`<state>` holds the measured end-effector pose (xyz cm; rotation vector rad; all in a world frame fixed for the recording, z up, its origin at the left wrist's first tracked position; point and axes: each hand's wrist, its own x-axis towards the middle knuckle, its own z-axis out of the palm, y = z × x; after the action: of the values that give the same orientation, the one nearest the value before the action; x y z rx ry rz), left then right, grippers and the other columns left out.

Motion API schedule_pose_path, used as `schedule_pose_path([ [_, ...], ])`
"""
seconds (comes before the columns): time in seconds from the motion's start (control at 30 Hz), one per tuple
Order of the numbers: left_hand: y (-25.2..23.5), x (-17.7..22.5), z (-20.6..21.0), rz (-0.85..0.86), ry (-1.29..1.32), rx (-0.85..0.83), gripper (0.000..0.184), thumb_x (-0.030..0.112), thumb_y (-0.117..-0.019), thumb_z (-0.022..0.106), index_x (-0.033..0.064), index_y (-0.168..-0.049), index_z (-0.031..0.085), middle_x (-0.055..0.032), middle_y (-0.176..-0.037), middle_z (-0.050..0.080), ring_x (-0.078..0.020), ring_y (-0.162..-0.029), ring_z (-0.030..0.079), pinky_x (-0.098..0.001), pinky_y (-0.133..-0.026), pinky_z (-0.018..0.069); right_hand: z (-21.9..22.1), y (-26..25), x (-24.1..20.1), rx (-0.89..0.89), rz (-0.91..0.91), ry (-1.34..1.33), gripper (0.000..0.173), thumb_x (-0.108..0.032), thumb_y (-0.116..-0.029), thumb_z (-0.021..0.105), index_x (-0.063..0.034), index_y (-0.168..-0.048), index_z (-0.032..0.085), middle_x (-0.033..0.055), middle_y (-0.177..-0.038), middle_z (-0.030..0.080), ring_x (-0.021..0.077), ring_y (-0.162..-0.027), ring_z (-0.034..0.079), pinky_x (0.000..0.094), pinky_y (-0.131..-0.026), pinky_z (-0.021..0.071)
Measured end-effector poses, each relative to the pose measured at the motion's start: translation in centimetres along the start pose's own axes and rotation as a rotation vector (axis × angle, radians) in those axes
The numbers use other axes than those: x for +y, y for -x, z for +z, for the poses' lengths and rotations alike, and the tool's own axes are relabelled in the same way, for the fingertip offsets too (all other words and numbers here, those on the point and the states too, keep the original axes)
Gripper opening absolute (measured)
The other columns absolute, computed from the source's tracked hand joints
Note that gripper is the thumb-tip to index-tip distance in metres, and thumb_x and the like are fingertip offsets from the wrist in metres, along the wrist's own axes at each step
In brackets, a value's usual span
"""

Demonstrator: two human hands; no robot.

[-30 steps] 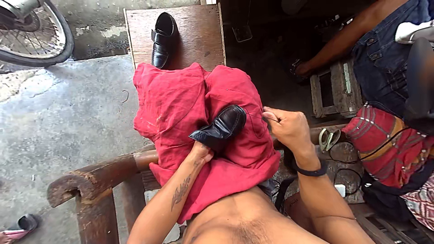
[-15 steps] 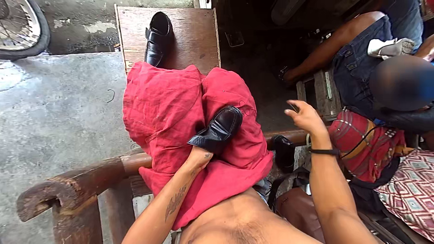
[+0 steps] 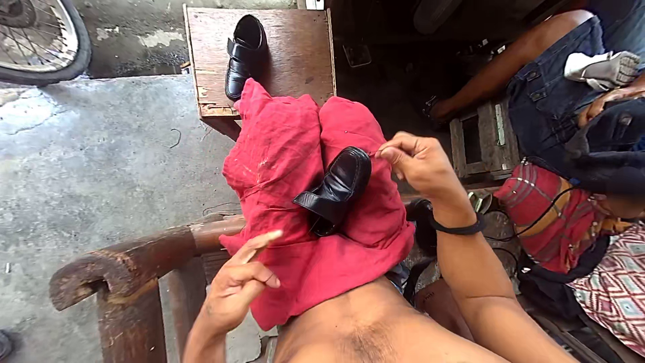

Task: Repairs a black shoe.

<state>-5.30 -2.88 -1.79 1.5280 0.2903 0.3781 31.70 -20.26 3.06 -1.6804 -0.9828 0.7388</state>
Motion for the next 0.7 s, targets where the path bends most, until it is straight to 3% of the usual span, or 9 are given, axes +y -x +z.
schedule_pose_path([
  [0.03,-1.4,-0.7,1.3,0.110,0.340,0.028,0.029,0.021,-0.1002,0.054,0.0183,-0.081,0.075,-0.0041,-0.142,0.064,-0.0246,-0.145,0.047,-0.0432,-0.124,0.0325,-0.1,0.2,0.0,-0.001,-0.020,-0.233,0.020,-0.012,-0.1058,0.053,-0.0056,-0.095,0.068,0.0055,-0.104,0.067,0.0043,-0.053,0.049,0.0167,-0.045,0.0438],
  [0.1,-4.6,-1.2,4.4,0.213,0.900,0.177,0.025,0.022,-0.0913,0.057,0.0144,-0.076,0.075,-0.0067,-0.100,0.077,-0.0252,-0.115,0.068,-0.0454,-0.115,0.0423,0.3,0.2,0.0,-0.010,-0.048,-0.661,0.030,-0.024,-0.1113,0.041,-0.0074,-0.094,0.059,0.0121,-0.113,0.068,0.0059,-0.050,0.051,0.0193,-0.045,0.0450],
  [0.17,-6.9,-1.5,6.1,0.140,1.111,0.280,0.022,0.016,-0.0911,0.055,0.0113,-0.077,0.071,-0.0053,-0.076,0.071,-0.0212,-0.081,0.071,-0.0428,-0.090,0.0562,1.1,0.2,-0.8,0.049,-0.077,-0.659,0.031,-0.030,-0.1122,0.038,-0.0097,-0.100,0.058,0.0096,-0.090,0.067,0.0066,-0.047,0.049,0.0196,-0.044,0.0437],
  [0.27,-7.6,-2.2,6.8,-0.096,0.523,0.403,0.027,0.001,-0.1000,0.044,0.0022,-0.098,0.071,-0.0081,-0.092,0.074,-0.0095,-0.065,0.064,-0.0253,-0.061,0.0550,2.5,-0.2,-2.0,0.222,-0.100,0.215,0.017,-0.021,-0.1034,0.062,-0.0080,-0.114,0.065,0.0033,-0.088,0.065,0.0095,-0.062,0.057,0.0236,-0.054,0.0510],
  [0.37,-6.7,-1.4,7.1,-0.139,-0.101,0.369,0.027,0.003,-0.1011,0.050,0.0005,-0.114,0.074,-0.0050,-0.110,0.075,-0.0036,-0.083,0.067,-0.0187,-0.073,0.0555,4.6,-0.2,-1.4,0.288,-0.113,0.703,0.043,-0.047,-0.0907,0.077,-0.0075,-0.107,0.070,0.0063,-0.090,0.054,0.0177,-0.070,0.053,0.0343,-0.056,0.0470],
  [0.4,-6.4,-1.1,7.1,-0.105,-0.274,0.331,0.028,0.005,-0.1020,0.051,0.0010,-0.117,0.074,-0.0068,-0.117,0.074,-0.0064,-0.103,0.070,-0.0210,-0.092,0.0565,5.0,-0.4,-1.2,0.313,-0.132,0.757,0.043,-0.048,-0.0894,0.078,-0.0077,-0.101,0.069,0.0067,-0.088,0.053,0.0186,-0.069,0.053,0.0352,-0.056,0.0453],
  [0.47,-6.0,-1.0,7.4,-0.054,-0.578,0.287,0.030,0.008,-0.1038,0.049,0.0011,-0.120,0.074,-0.0114,-0.118,0.074,-0.0155,-0.114,0.070,-0.0291,-0.102,0.0545,5.7,-0.7,-1.1,0.340,-0.180,0.791,0.036,-0.041,-0.0890,0.079,-0.0067,-0.092,0.067,0.0074,-0.086,0.054,0.0190,-0.069,0.053,0.0349,-0.057,0.0440],
  [0.6,-5.2,-1.9,8.3,-0.053,-0.826,0.242,0.031,0.015,-0.1035,0.048,0.0049,-0.114,0.076,-0.0090,-0.092,0.074,-0.0210,-0.085,0.072,-0.0353,-0.076,0.0589,6.1,-1.1,-0.5,0.326,-0.220,0.798,0.031,-0.033,-0.0896,0.079,-0.0061,-0.089,0.065,0.0078,-0.085,0.053,0.0186,-0.069,0.053,0.0334,-0.057,0.0439],
  [0.7,-3.9,-2.8,7.9,-0.037,-0.785,0.234,0.032,0.017,-0.1042,0.046,0.0060,-0.110,0.075,-0.0077,-0.091,0.074,-0.0190,-0.084,0.072,-0.0332,-0.073,0.0578,6.1,-1.6,-0.2,0.304,-0.207,0.790,0.028,-0.031,-0.0910,0.077,-0.0060,-0.088,0.064,0.0070,-0.083,0.053,0.0161,-0.067,0.052,0.0306,-0.056,0.0435],
])
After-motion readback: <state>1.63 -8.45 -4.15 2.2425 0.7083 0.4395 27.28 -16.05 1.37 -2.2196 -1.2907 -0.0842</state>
